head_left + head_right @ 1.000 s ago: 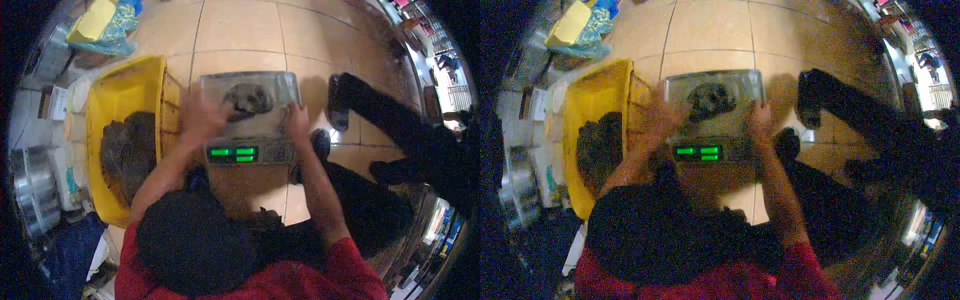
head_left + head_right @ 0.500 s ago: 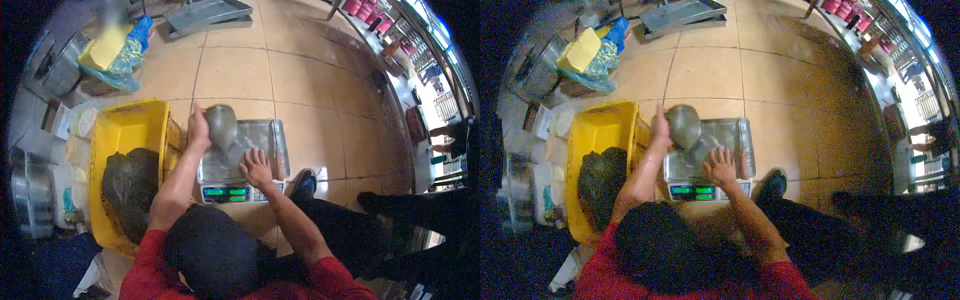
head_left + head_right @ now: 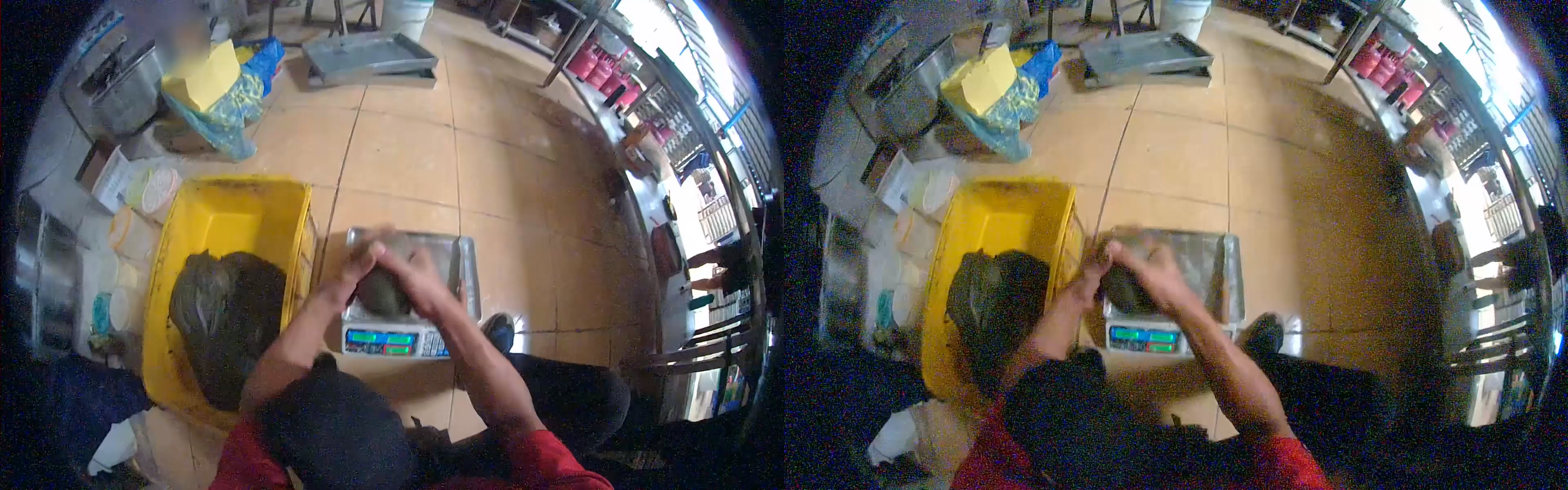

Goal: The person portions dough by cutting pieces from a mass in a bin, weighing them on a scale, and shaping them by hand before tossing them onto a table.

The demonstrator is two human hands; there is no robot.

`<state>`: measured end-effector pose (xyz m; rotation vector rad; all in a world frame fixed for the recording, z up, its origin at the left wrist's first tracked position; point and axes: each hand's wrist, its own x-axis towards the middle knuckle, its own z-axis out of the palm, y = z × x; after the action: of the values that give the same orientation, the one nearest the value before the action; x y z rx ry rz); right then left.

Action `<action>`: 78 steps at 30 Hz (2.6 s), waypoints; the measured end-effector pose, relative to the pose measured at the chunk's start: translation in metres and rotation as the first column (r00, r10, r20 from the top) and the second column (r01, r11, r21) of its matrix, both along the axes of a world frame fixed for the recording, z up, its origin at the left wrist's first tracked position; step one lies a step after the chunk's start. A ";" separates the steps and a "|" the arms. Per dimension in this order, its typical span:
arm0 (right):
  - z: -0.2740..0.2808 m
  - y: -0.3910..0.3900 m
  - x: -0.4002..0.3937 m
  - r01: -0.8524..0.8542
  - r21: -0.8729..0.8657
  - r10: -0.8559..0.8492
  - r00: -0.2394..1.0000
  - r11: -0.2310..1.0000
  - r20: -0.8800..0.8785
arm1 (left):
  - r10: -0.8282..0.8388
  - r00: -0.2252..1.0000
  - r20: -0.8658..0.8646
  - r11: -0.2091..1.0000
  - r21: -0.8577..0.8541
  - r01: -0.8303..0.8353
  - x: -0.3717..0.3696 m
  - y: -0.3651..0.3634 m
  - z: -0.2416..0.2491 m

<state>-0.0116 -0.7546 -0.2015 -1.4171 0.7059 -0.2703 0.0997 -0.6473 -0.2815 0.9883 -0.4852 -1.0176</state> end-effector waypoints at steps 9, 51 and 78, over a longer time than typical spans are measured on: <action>0.036 0.016 -0.041 0.086 -0.683 0.038 0.986 0.725 0.164 | 0.245 0.684 0.687 0.945 -0.328 -0.010 -0.014 0.007 0.065; 0.041 -0.050 -0.023 0.067 0.353 -0.283 0.743 0.933 0.607 | 0.337 0.753 0.565 0.906 -0.411 -0.098 -0.033 -0.052 0.124; -0.210 -0.090 -0.057 0.247 0.404 -0.339 0.925 0.881 0.173 | -0.184 0.870 -0.458 0.924 0.220 0.311 -0.014 -0.103 -0.101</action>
<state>-0.0691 -0.8449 -0.4112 -0.8884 0.7283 -0.5088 0.0857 -0.7506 -0.3827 0.9305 -0.0945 -1.5330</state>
